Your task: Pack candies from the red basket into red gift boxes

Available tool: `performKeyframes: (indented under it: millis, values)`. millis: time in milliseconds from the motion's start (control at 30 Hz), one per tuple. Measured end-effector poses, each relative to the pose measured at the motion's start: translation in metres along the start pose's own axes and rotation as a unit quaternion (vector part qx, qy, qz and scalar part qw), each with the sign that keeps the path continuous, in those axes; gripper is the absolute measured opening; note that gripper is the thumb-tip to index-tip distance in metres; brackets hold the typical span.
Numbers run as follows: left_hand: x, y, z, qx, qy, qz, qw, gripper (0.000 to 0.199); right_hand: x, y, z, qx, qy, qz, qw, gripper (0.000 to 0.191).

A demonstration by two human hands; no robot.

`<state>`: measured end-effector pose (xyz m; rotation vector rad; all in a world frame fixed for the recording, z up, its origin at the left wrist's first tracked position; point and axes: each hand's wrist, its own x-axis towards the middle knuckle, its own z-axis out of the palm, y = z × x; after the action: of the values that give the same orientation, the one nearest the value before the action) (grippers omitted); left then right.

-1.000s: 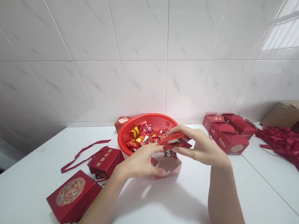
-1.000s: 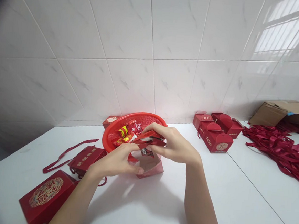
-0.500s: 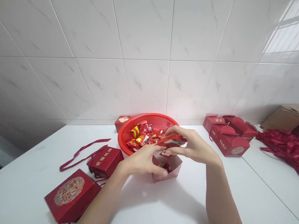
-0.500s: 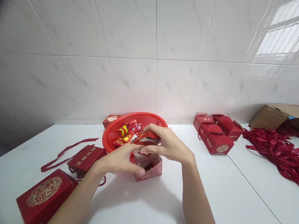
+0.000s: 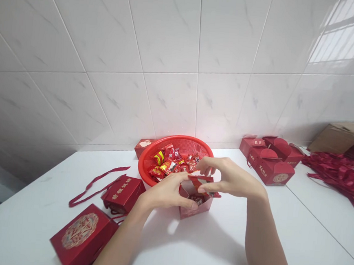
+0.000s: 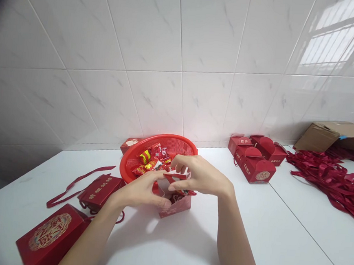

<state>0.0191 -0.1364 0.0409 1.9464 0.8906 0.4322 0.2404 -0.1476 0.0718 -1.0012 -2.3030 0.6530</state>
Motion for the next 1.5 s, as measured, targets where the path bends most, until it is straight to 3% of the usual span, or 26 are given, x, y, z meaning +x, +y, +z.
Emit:
performKeyframes:
  millis: [100, 267, 367, 467, 700, 867, 1067, 1133, 1267, 1333, 1400, 1500]
  values:
    - [0.0, 0.001, -0.001, -0.001, -0.007, -0.005, 1.0, 0.042, -0.004, -0.004, 0.0, -0.032, -0.013, 0.007, 0.999, 0.013]
    - [0.0, -0.004, -0.005, 0.031, -0.018, -0.011, 0.999, 0.051, -0.005, -0.01, -0.002, 0.032, 0.062, -0.06, 0.996, 0.014]
    - [0.0, -0.01, -0.007, 0.052, -0.022, -0.02, 0.998, 0.069, -0.001, -0.006, 0.0, 0.046, 0.02, -0.071, 0.996, 0.013]
    - [0.0, -0.013, -0.008, 0.06, -0.024, -0.033, 0.997, 0.086, 0.003, 0.0, 0.003, -0.006, -0.003, -0.035, 0.999, 0.017]
    - [-0.001, -0.011, -0.009, 0.051, -0.037, -0.014, 0.998, 0.072, -0.005, -0.004, -0.003, -0.04, 0.061, -0.026, 0.997, 0.008]
    - [0.004, -0.014, -0.001, 0.079, 0.037, 0.039, 0.995, 0.038, -0.016, 0.001, -0.013, -0.038, 0.09, 0.0, 0.995, 0.036]
    - [-0.008, -0.007, -0.01, 0.075, 0.183, 0.1, 0.975, 0.026, -0.012, 0.008, -0.011, 0.0, 0.05, 0.024, 0.998, 0.069]
    - [-0.018, -0.003, -0.016, 0.068, 0.255, 0.121, 0.957, 0.028, -0.006, 0.005, -0.004, 0.043, 0.037, 0.013, 0.998, 0.065]
    - [-0.035, -0.002, -0.023, 0.025, 0.38, 0.144, 0.913, 0.041, 0.01, -0.006, 0.015, 0.16, 0.049, -0.038, 0.985, 0.034]
    - [-0.039, -0.002, -0.024, -0.042, 0.376, 0.157, 0.912, 0.06, 0.016, -0.009, 0.023, 0.209, 0.084, -0.052, 0.973, 0.033]
    - [-0.04, -0.001, -0.026, -0.104, 0.324, 0.15, 0.928, 0.076, 0.02, -0.009, 0.029, 0.24, 0.123, -0.046, 0.962, 0.034]
    - [-0.041, 0.001, -0.028, -0.127, 0.285, 0.116, 0.943, 0.07, 0.022, -0.006, 0.032, 0.261, 0.145, -0.033, 0.954, 0.034]
